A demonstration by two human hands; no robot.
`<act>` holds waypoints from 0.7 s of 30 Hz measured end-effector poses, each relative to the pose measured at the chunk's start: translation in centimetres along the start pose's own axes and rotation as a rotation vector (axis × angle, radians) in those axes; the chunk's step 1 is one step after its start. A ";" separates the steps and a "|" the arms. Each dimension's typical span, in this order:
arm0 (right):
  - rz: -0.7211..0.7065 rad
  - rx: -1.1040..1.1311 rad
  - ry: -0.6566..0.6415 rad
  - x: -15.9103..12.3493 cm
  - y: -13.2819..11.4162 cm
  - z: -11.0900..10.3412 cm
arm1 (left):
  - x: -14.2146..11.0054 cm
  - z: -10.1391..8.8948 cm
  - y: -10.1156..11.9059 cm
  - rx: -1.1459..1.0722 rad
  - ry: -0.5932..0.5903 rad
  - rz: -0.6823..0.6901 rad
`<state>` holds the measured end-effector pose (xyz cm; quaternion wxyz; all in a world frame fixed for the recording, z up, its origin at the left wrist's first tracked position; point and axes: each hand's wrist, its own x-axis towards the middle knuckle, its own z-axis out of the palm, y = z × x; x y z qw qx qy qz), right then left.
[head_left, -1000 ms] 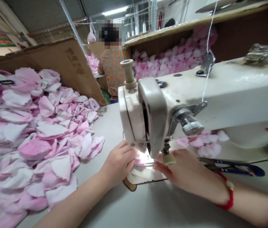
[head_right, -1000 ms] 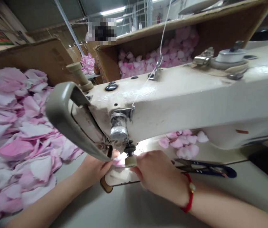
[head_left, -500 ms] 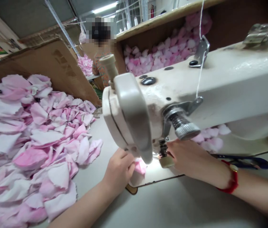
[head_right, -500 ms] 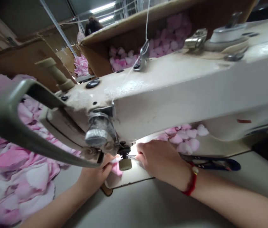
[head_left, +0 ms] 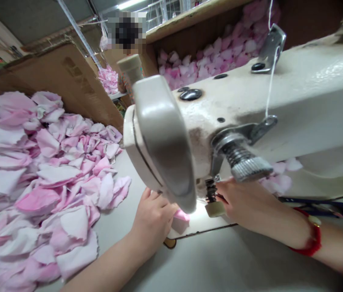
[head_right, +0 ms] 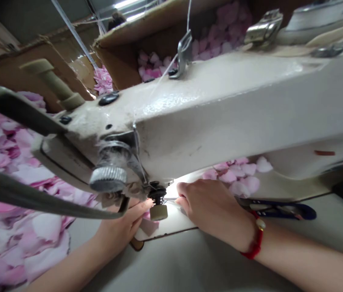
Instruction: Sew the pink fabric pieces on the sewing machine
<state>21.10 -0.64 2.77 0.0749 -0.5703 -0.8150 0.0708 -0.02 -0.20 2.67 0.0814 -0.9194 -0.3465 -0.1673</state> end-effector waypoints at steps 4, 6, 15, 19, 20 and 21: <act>0.000 0.020 -0.012 0.0 0.0 -0.1 | 0.1 0.0 -0.1 0.034 -0.008 -0.008; 0.007 0.032 -0.042 0.1 0.2 0.0 | 0.1 0.2 0.1 0.055 -0.004 -0.002; 0.028 0.073 -0.096 0.0 0.3 -0.1 | -0.3 0.9 0.6 0.032 -0.033 0.025; 0.050 0.109 -0.075 0.2 0.1 -0.1 | -0.2 0.8 0.5 -0.011 -0.005 0.044; 0.050 0.109 -0.067 0.3 0.0 -0.1 | -0.2 0.8 0.5 -0.015 -0.014 0.039; 0.046 0.104 -0.055 0.4 0.0 -0.1 | -0.1 0.8 0.4 -0.015 -0.029 0.036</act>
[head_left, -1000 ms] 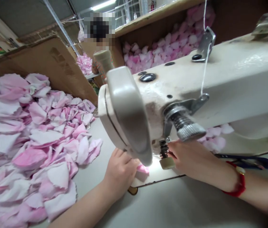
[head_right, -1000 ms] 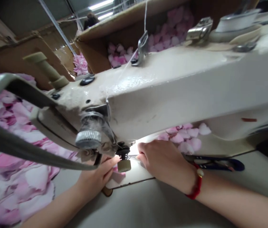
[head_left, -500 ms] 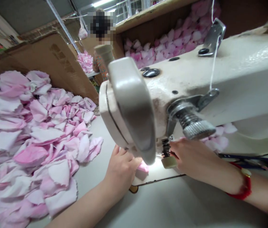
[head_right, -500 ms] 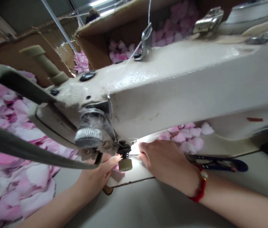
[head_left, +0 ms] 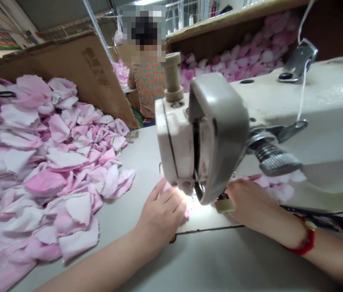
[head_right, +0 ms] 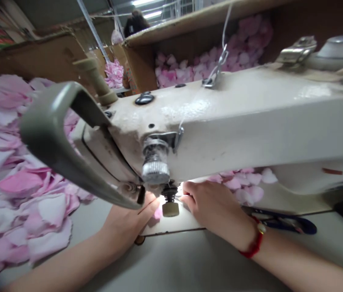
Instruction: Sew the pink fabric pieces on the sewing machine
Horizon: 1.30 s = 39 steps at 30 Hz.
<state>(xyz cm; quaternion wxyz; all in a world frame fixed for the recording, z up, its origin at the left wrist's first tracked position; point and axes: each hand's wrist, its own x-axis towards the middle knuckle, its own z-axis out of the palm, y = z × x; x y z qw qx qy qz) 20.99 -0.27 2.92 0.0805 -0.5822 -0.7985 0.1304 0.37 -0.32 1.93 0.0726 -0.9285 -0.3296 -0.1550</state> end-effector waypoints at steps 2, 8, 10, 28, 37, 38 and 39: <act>-0.011 -0.019 0.030 0.2 -0.1 -0.1 | 0.2 0.0 -0.2 0.016 -0.015 0.014; -0.042 -0.069 0.107 0.2 0.0 -0.1 | 0.5 0.0 -1.3 0.031 0.032 0.070; -0.069 -0.062 0.098 -0.1 0.0 0.0 | 0.6 0.0 -1.9 -0.027 0.068 0.077; -0.297 -0.104 0.141 -1.9 -3.0 1.7 | -0.1 0.5 0.1 -0.022 0.112 -0.076; -0.085 -0.173 0.126 -1.2 -0.4 0.4 | 0.1 0.2 -0.9 -0.014 0.060 -0.006; -0.069 -0.192 0.133 -1.0 -0.3 0.3 | 0.0 0.2 -1.1 -0.014 0.047 0.000; -0.067 -0.202 0.140 -0.8 -0.3 0.2 | 0.0 0.2 -1.2 -0.011 0.036 -0.002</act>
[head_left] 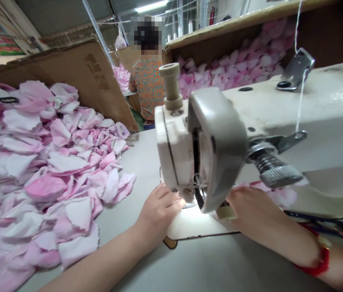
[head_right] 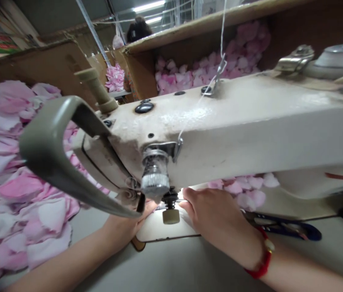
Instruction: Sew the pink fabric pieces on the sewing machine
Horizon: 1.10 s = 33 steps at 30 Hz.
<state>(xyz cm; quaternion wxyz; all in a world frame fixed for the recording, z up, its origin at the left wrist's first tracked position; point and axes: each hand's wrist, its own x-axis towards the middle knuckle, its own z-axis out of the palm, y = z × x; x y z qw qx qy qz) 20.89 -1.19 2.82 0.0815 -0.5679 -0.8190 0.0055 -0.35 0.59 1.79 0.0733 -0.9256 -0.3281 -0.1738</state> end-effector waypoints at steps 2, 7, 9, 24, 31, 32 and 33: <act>-0.007 0.010 0.016 0.3 -0.1 0.2 | -0.2 0.2 -0.1 0.000 -0.022 -0.004; 0.009 0.089 -0.033 0.8 -0.1 0.7 | -0.4 1.0 -0.1 -0.042 -0.008 0.002; 0.025 0.093 -0.055 0.8 0.1 0.8 | -0.4 1.3 -0.1 -0.017 -0.005 -0.001; -0.035 0.066 0.042 1.1 0.6 0.8 | -0.4 1.4 -1.1 -0.105 -0.084 0.009; -0.058 0.042 0.058 1.0 0.9 1.0 | -0.2 0.9 -1.0 -0.096 -0.044 0.033; -0.056 0.037 0.050 1.0 1.0 1.0 | -0.1 0.8 -1.0 -0.109 -0.047 0.035; -0.057 0.035 0.040 1.0 1.0 1.0 | 0.0 0.7 -1.0 -0.122 -0.041 0.038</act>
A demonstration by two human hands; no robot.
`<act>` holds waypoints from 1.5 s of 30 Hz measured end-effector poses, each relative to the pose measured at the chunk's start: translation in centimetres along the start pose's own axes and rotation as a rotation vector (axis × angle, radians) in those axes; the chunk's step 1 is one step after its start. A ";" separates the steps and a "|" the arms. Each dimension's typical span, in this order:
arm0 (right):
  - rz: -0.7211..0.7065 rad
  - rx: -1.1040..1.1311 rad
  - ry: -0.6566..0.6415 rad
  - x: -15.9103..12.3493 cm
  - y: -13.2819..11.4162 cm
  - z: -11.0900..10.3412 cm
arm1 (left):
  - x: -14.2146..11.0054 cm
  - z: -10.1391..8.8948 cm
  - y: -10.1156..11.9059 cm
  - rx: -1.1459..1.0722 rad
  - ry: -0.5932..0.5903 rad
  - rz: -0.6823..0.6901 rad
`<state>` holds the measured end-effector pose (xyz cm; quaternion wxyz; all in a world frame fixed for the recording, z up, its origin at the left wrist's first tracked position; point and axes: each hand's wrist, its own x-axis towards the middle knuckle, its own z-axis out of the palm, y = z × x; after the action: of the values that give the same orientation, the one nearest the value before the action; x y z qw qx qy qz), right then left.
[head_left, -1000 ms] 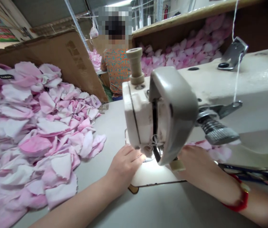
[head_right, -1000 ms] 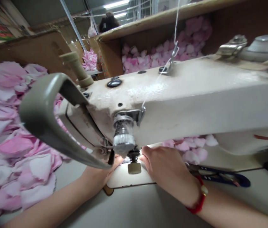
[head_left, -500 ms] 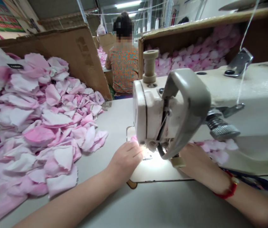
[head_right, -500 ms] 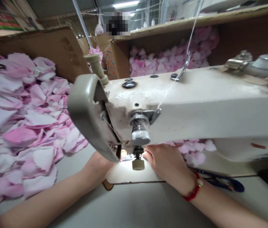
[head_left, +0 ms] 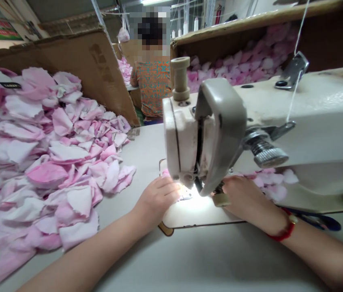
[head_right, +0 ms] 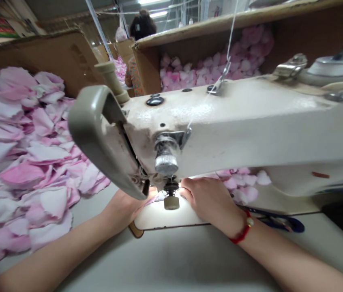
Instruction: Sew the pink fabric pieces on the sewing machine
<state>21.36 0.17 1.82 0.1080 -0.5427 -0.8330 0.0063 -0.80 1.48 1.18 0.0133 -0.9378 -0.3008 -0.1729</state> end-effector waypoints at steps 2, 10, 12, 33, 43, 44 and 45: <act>-0.010 -0.001 -0.022 0.0 0.1 0.0 | 0.1 -0.2 0.1 -0.019 0.024 0.004; -0.023 -0.047 -0.051 0.2 0.3 -0.1 | 0.2 -0.5 0.1 -0.056 0.083 0.021; -0.028 -0.063 -0.048 0.2 0.2 -0.2 | 0.3 -0.6 0.2 -0.076 0.092 0.025; 0.013 -0.103 0.008 0.2 0.5 -1.3 | -0.3 -0.3 3.0 0.281 -0.068 -0.001; 0.288 -0.364 0.084 -4.3 0.5 -4.3 | -1.6 -0.8 1.9 0.117 -0.098 0.056; 0.331 -0.410 0.085 -4.2 1.3 -4.3 | -1.6 -0.7 1.9 0.122 -0.094 0.053; 0.344 -0.446 0.089 -4.0 2.0 -4.2 | -1.7 -0.6 1.9 0.127 -0.091 0.049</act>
<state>25.53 -3.06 4.98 0.0197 -0.6863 -0.7037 -0.1827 -1.20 -1.07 1.36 0.0635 -0.9489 -0.2886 -0.1103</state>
